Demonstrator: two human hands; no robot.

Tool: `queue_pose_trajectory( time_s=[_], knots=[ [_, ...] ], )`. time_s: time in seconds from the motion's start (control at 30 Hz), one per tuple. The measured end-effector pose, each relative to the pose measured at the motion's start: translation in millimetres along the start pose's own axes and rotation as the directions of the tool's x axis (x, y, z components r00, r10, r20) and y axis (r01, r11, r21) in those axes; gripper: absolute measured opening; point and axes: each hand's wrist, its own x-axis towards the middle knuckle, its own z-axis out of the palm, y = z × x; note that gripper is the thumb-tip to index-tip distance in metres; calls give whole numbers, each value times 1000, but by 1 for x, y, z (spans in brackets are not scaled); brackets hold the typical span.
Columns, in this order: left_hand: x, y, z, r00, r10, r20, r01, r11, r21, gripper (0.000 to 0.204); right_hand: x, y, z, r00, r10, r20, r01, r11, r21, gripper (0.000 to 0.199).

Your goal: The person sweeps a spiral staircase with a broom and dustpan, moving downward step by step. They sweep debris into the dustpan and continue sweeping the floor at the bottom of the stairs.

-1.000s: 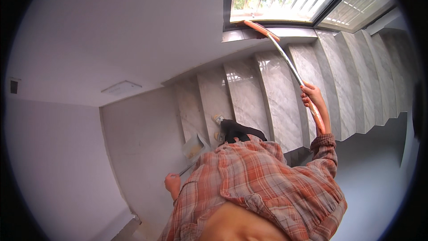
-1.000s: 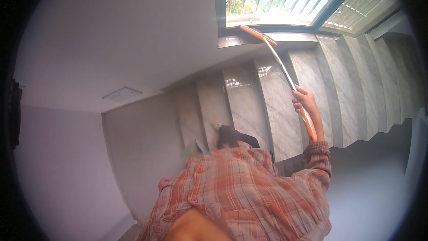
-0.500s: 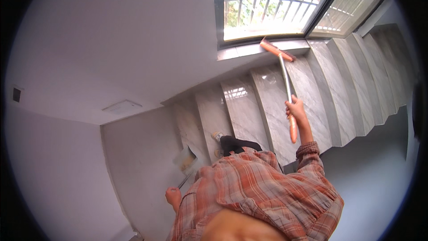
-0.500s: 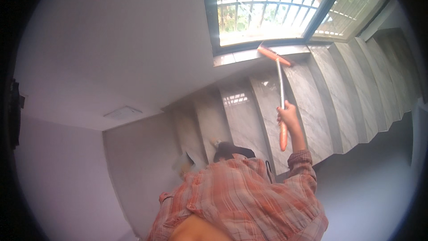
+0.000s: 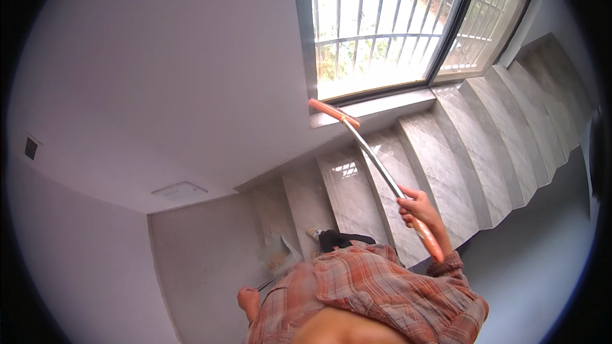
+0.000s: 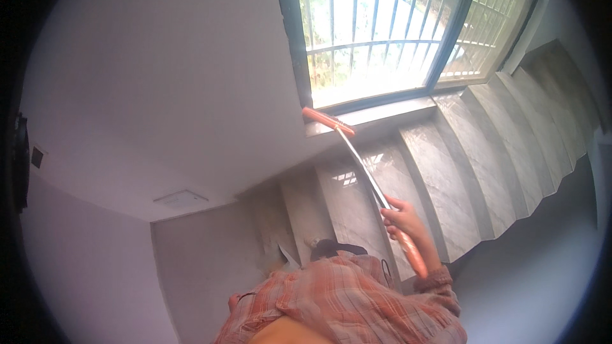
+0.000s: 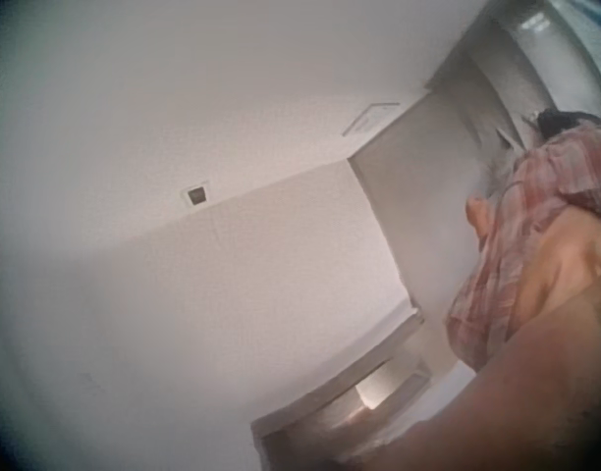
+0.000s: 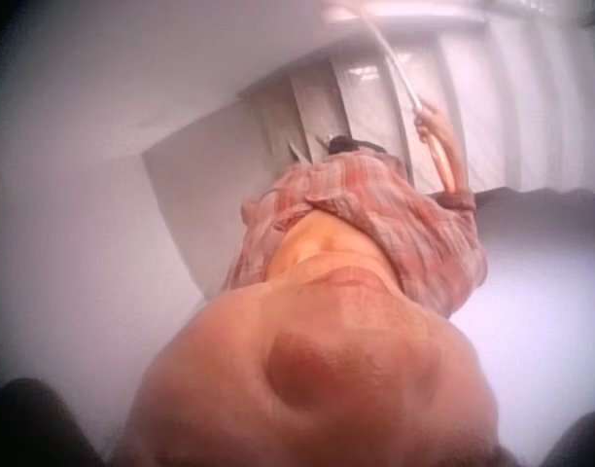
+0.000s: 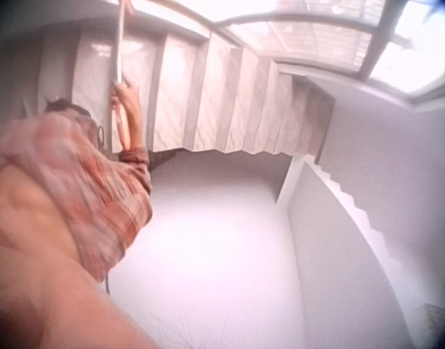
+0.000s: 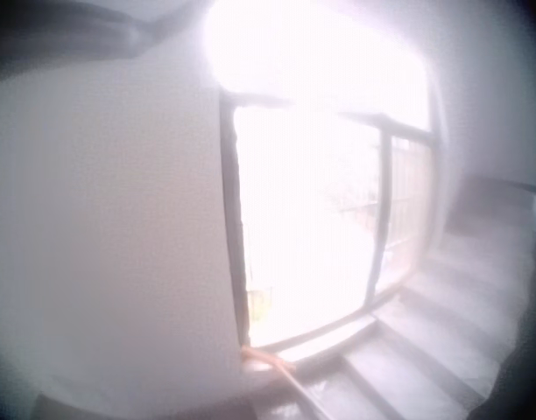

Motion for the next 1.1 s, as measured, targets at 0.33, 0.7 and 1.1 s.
queue_pose_trajectory(
  time_s=[0.33, 0.7, 1.1],
  knots=[
    [14, 0, 16, 999, 4, 34, -5, 999, 43, 18, -99, -64, -17, 939, -324, -119, 321, 946, -41, 55],
    [35, 59, 49, 1000, 28, -13, -28, 998, 56, 18, -88, 10, -49, 954, -202, -220, 253, 939, 232, 57],
    [67, 130, 63, 993, 59, 105, -68, 994, 85, 17, 58, 95, -77, 881, -99, -463, 172, 978, 119, 20]
  ],
)
